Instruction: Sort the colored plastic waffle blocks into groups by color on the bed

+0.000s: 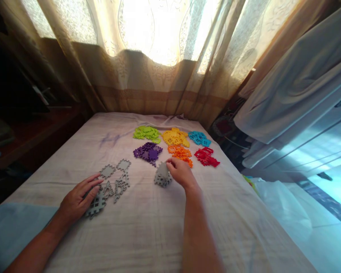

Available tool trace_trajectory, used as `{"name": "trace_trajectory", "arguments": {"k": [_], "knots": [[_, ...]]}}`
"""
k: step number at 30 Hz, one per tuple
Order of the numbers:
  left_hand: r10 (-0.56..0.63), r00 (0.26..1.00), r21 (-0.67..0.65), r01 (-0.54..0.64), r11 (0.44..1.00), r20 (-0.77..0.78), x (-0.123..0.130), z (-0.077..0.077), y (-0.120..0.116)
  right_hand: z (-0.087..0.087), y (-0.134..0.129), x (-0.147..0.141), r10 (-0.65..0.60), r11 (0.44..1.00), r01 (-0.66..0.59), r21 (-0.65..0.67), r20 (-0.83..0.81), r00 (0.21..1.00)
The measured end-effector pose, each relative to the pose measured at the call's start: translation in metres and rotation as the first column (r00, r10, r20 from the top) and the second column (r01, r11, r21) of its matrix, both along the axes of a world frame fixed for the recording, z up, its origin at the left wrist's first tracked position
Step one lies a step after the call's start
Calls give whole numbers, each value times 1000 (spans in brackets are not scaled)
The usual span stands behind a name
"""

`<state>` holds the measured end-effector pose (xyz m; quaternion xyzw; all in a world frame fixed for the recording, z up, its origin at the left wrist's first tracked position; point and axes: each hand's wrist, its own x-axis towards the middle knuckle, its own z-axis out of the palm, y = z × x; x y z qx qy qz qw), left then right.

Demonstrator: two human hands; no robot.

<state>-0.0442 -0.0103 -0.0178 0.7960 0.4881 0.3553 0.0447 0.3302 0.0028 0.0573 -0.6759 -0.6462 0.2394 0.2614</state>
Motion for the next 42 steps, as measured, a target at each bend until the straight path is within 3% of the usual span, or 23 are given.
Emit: {"name": "trace_trajectory", "arguments": {"k": [3, 6, 13, 15, 18, 22, 26, 32, 42], "knots": [[-2, 1000, 13, 2, 1000, 0, -2, -2, 1, -14, 2, 21, -39, 995, 41, -96, 24, 999], [-1, 1000, 15, 1, 1000, 0, -2, -2, 1, -19, 2, 25, -49, 987, 64, -147, 104, 993], [17, 1000, 9, -16, 1000, -3, 4, 3, -3, 0, -4, 9, -140, 980, 181, -88, 350, 926], [20, 1000, 2, -20, 1000, -9, 5, 5, -5, 8, -4, -6, -94, 991, 121, -55, 349, 932], [22, 1000, -5, -22, 1000, -12, 7, 8, -6, 14, -6, -39, 90, 996, -76, -55, 304, 948], [21, 1000, -17, -21, 1000, -2, 7, 8, -7, 12, -13, -86, 352, 936, -332, -116, 307, 884], [30, 1000, -28, -30, 999, 4, 7, 9, -7, 5, -23, -119, 496, 866, -483, -125, 331, 803], [30, 999, -37, -30, 999, 12, 8, 9, -8, -1, -31, -136, 538, 834, -534, -135, 410, 737], [34, 999, -36, -33, 999, 26, 6, 5, -6, 4, -35, -141, 547, 831, -527, -179, 433, 716]]}}
